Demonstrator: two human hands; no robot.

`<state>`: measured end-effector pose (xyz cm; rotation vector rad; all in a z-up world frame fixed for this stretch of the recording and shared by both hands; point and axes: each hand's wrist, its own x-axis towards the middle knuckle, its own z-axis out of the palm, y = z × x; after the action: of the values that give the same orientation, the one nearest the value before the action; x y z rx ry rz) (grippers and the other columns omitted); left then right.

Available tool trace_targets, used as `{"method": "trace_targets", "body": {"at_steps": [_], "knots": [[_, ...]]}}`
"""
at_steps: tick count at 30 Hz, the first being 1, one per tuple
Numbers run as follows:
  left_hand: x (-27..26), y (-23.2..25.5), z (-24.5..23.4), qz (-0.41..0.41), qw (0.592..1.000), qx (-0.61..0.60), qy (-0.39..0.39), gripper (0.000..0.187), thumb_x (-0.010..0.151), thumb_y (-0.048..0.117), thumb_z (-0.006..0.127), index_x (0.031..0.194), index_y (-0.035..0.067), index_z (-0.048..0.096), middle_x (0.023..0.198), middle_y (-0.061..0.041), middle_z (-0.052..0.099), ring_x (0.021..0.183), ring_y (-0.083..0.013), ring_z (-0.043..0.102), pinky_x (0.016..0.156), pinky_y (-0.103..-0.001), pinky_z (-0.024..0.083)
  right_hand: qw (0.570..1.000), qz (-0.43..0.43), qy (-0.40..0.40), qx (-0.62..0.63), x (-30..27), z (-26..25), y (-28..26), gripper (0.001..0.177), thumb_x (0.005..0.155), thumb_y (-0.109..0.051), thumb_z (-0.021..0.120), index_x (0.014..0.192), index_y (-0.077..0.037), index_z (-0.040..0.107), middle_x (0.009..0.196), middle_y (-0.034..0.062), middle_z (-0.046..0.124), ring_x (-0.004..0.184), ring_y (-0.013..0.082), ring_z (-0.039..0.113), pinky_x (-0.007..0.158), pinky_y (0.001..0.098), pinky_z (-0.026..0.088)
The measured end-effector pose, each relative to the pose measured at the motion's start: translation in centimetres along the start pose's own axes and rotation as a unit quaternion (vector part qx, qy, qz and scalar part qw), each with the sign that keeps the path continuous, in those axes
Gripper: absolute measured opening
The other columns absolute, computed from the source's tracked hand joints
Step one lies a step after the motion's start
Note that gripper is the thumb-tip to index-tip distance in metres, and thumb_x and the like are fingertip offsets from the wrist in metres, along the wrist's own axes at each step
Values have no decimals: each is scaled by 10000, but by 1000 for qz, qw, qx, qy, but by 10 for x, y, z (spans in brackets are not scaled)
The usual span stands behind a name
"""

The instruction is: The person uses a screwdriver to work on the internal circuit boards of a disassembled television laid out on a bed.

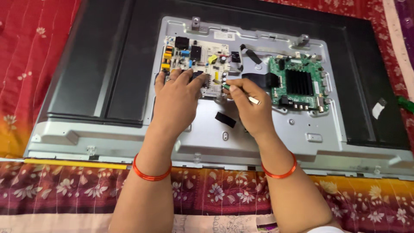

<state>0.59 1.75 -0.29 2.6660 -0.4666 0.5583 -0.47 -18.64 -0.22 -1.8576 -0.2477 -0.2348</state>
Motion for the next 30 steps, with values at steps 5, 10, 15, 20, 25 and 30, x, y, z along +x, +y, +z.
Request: {"method": "trace_targets", "body": {"at_steps": [5, 10, 15, 20, 25, 30], "knots": [[0, -1, 1, 3, 1000, -6, 1, 362, 900, 175, 668, 1260, 180, 706, 1311, -130, 665, 1304, -361, 552, 1094, -664, 307, 996, 27, 0, -82, -2, 3, -3, 214, 1022, -155, 619, 1155, -44, 744, 910, 25, 748, 841, 67, 648, 760, 226, 507], [-1, 1, -2, 5, 1000, -9, -15, 384, 870, 204, 711, 1251, 156, 698, 1341, -139, 642, 1315, -382, 531, 1093, -676, 292, 996, -10, -1, -85, -5, 6, -3, 206, 1023, -157, 618, 1148, -36, 728, 935, 12, 750, 858, 60, 666, 771, 219, 520], [0, 7, -6, 2, 1000, -1, -20, 413, 854, 208, 716, 1266, 184, 696, 1349, -160, 627, 1318, -399, 516, 1096, -680, 280, 996, -13, 6, -90, -5, 6, -4, 206, 1020, -161, 630, 1140, -32, 737, 902, 26, 733, 820, 74, 631, 740, 234, 504], [3, 8, -9, -3, 1000, 2, -25, 421, 854, 218, 719, 1273, 190, 689, 1361, -159, 624, 1321, -408, 508, 1100, -686, 264, 995, -3, -9, -101, -4, 7, -10, 204, 984, -152, 648, 1121, -26, 731, 896, 39, 742, 805, 88, 648, 738, 248, 519], [2, 7, -3, 1, 1000, 13, -24, 458, 847, 219, 723, 1302, 188, 681, 1383, -165, 611, 1327, -419, 500, 1098, -689, 257, 994, -19, -14, -111, -5, 7, -8, 200, 988, -140, 644, 1128, -19, 719, 942, 55, 744, 861, 102, 673, 790, 254, 534], [1, 7, -3, -2, 1000, 7, -28, 480, 857, 233, 724, 1332, 192, 668, 1381, -162, 611, 1335, -418, 499, 1101, -691, 252, 993, -43, -7, -113, -6, 8, -8, 197, 1002, -133, 632, 1138, -20, 721, 985, 60, 758, 900, 107, 693, 815, 257, 538]]}}
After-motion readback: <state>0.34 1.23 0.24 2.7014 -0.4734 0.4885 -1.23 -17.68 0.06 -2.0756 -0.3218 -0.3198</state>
